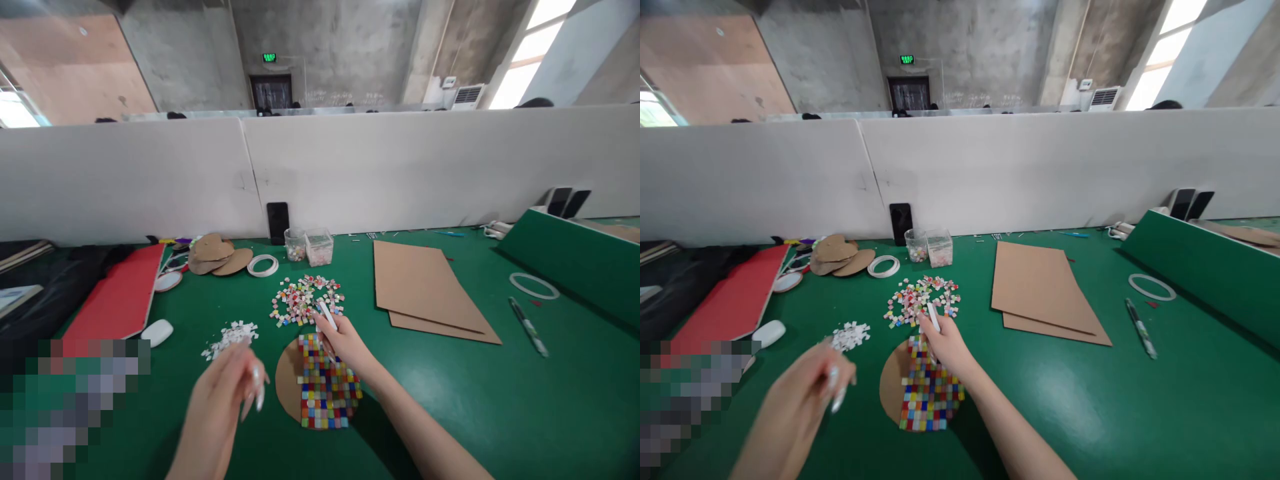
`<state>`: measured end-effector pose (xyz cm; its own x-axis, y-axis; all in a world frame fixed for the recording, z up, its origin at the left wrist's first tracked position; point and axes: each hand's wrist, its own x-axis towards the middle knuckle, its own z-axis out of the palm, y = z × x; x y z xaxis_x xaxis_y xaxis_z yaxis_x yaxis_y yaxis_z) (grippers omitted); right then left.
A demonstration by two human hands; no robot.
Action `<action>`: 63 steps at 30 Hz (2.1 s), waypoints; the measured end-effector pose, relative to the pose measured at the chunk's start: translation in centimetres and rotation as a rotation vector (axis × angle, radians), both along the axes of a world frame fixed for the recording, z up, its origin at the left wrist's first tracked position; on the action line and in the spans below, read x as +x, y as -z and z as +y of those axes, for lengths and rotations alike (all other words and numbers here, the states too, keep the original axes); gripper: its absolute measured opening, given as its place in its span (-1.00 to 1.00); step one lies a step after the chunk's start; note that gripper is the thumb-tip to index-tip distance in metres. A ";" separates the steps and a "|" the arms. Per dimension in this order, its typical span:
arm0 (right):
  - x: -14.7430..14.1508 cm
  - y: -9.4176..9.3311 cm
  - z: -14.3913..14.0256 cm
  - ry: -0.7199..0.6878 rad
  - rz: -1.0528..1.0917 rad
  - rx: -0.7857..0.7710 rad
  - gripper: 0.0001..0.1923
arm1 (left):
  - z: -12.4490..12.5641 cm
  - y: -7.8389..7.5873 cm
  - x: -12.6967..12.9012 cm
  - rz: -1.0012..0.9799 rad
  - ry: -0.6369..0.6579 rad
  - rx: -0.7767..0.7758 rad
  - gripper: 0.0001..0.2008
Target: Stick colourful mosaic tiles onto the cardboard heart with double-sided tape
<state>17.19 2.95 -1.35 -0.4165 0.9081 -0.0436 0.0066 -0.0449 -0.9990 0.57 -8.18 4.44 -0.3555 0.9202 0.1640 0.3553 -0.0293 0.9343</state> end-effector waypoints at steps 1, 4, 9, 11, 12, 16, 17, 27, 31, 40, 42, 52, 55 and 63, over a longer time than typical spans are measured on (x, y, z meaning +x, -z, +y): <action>-0.1 -0.2 -0.2 0.001 0.017 -0.011 -0.56 | 1.3 0.5 0.3 0.011 0.060 -0.027 -0.66; -0.3 -0.6 -0.7 -0.010 0.087 -0.074 -0.56 | 4.8 2.0 1.4 0.105 0.217 -0.056 -0.70; -0.7 -0.5 -1.4 -0.039 0.171 -0.134 -0.57 | 6.7 4.0 3.6 0.274 0.293 0.082 -0.77; -0.7 -0.4 -1.7 -0.066 0.203 -0.154 -0.57 | 6.6 4.7 4.1 0.299 0.302 0.140 -0.76; -0.8 -0.4 -1.8 -0.081 0.214 -0.162 -0.57 | 6.6 5.0 4.2 0.291 0.307 0.162 -0.76; -0.8 -0.7 -2.1 -0.162 0.212 -0.196 -0.56 | 6.1 6.2 3.9 0.212 0.336 0.222 -0.81; -0.7 -0.8 -2.2 -0.184 0.205 -0.194 -0.55 | 6.0 6.4 3.7 0.183 0.343 0.226 -0.82; -0.9 -1.3 -2.8 -0.140 0.084 -0.226 -0.56 | 5.6 5.8 2.6 0.417 0.424 0.321 -0.83; -1.1 -1.0 -2.7 -0.029 0.053 -0.243 -0.58 | 5.4 5.5 2.7 0.329 0.442 0.219 -0.81; -0.4 -1.1 -2.4 0.023 -0.013 -0.112 -0.54 | 5.2 5.2 3.0 0.481 0.517 0.244 -0.94; -0.3 -1.2 -2.3 0.030 -0.023 -0.095 -0.54 | 5.3 5.1 3.0 0.546 0.519 0.280 -0.94; -0.3 -1.5 -2.0 0.000 -0.049 -0.033 -0.56 | 5.6 4.9 3.2 0.854 0.432 0.413 -0.89; -0.3 -1.5 -2.0 0.018 -0.060 -0.037 -0.58 | 5.7 4.8 3.1 0.902 0.422 0.407 -0.86; -0.4 -1.0 -1.9 0.032 -0.109 -0.037 -0.59 | 5.8 5.0 3.0 0.942 0.404 0.430 -0.84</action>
